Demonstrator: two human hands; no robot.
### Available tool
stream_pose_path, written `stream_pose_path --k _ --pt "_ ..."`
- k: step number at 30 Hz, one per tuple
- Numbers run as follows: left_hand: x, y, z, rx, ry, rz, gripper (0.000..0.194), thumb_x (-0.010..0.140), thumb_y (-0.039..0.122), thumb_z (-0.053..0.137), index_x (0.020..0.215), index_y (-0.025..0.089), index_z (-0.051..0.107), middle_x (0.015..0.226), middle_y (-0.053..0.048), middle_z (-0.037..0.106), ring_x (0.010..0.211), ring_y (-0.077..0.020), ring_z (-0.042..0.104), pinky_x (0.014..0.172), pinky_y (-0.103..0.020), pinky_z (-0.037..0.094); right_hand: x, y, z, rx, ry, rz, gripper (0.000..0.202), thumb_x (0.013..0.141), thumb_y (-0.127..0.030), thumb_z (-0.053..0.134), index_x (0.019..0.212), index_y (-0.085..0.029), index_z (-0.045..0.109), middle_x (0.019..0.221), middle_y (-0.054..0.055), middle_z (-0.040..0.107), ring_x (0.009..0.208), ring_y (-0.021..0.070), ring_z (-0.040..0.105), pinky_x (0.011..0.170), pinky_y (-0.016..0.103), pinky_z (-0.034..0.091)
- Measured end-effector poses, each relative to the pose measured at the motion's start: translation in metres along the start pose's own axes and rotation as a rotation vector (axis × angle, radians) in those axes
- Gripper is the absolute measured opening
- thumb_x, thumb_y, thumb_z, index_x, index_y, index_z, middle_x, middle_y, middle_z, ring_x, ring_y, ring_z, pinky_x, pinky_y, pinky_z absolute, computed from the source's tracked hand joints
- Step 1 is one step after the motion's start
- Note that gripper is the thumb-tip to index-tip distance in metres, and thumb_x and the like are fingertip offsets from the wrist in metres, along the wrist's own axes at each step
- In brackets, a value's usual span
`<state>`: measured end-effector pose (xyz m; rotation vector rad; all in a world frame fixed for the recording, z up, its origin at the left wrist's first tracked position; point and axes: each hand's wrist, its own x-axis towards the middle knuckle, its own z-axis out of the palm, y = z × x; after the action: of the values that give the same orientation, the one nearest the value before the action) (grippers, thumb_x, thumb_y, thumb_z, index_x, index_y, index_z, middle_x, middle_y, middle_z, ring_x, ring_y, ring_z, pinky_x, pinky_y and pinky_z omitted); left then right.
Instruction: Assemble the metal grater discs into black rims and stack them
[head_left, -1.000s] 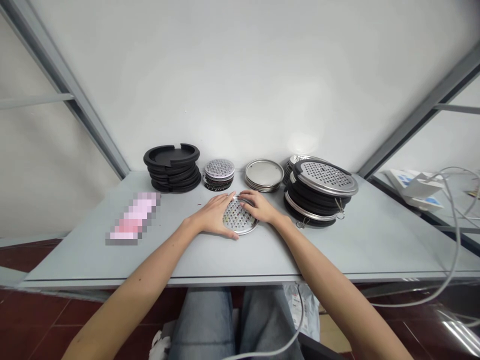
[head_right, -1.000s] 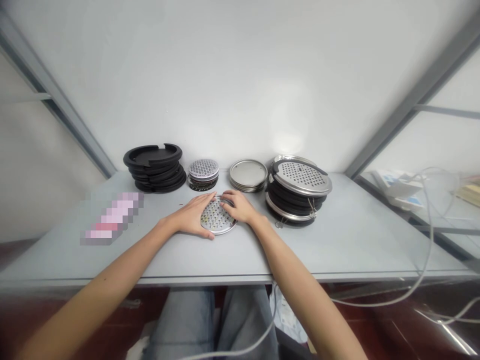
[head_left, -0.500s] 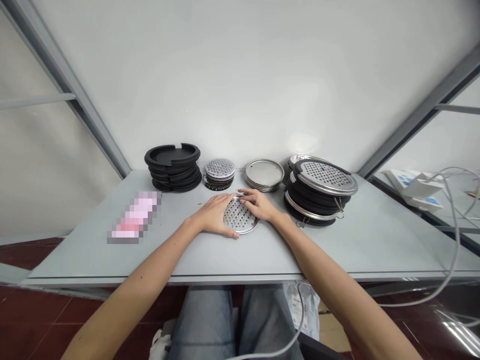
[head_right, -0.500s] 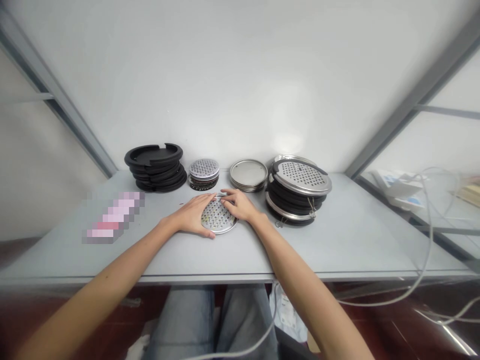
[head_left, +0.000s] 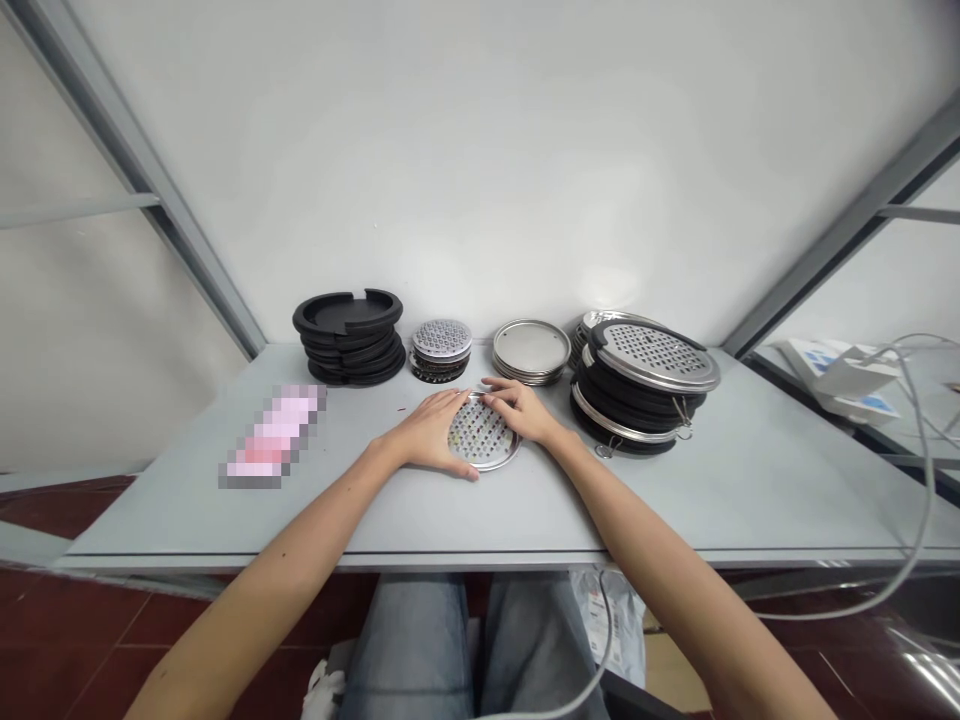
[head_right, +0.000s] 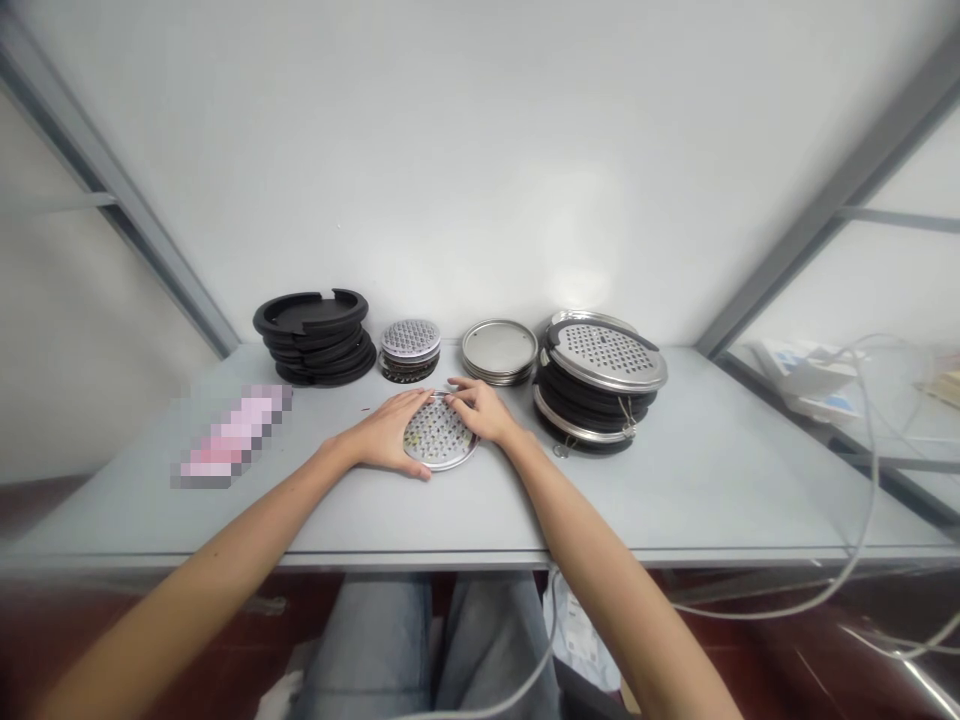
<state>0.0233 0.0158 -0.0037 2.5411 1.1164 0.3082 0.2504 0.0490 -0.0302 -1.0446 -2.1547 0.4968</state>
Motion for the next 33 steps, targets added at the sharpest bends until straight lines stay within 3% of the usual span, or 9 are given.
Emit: stream_pose_path --k 6,13,22,33 --pt "0.0001 0.0034 -0.0021 -0.012 -0.036 -0.031 0.133 0.049 0.073 0.075 0.151 0.01 0.018 0.156 -0.023 0.019 0.145 -0.0387 0.017 0.117 -0.051 0.02 0.0023 -0.0001 -0.0015 0.083 -0.003 0.08 0.042 0.093 -0.04 0.041 0.098 -0.017 0.076 0.127 0.015 0.062 0.118 0.0269 0.058 0.103 0.043 0.041" --pt "0.0014 0.0 0.0002 -0.023 -0.012 0.002 0.13 0.049 0.072 0.076 0.151 0.014 0.02 0.155 -0.02 0.024 0.144 -0.0389 0.019 0.116 -0.051 0.021 0.0036 0.0023 -0.0006 0.062 -0.036 0.028 0.043 0.094 -0.04 0.04 0.095 -0.016 0.076 0.123 0.014 0.065 0.113 0.0254 0.061 0.101 0.04 0.042" --pt "0.0016 0.0065 -0.0051 0.022 -0.041 -0.002 0.129 0.05 0.074 0.073 0.15 0.01 0.021 0.155 -0.022 0.023 0.144 -0.0385 0.019 0.117 -0.05 0.02 0.0037 0.003 -0.0003 0.051 -0.011 0.0 0.043 0.096 -0.04 0.039 0.096 -0.018 0.076 0.115 0.01 0.069 0.108 0.0233 0.063 0.097 0.037 0.044" --pt "0.0031 0.0019 -0.0027 0.0 0.002 0.048 0.128 0.048 0.07 0.077 0.147 0.008 0.027 0.151 -0.022 0.03 0.141 -0.039 0.025 0.117 -0.047 0.022 0.0074 0.0001 0.0009 0.137 0.0 0.09 0.044 0.093 -0.042 0.042 0.085 -0.016 0.078 0.117 0.012 0.068 0.106 0.0237 0.064 0.098 0.037 0.044"
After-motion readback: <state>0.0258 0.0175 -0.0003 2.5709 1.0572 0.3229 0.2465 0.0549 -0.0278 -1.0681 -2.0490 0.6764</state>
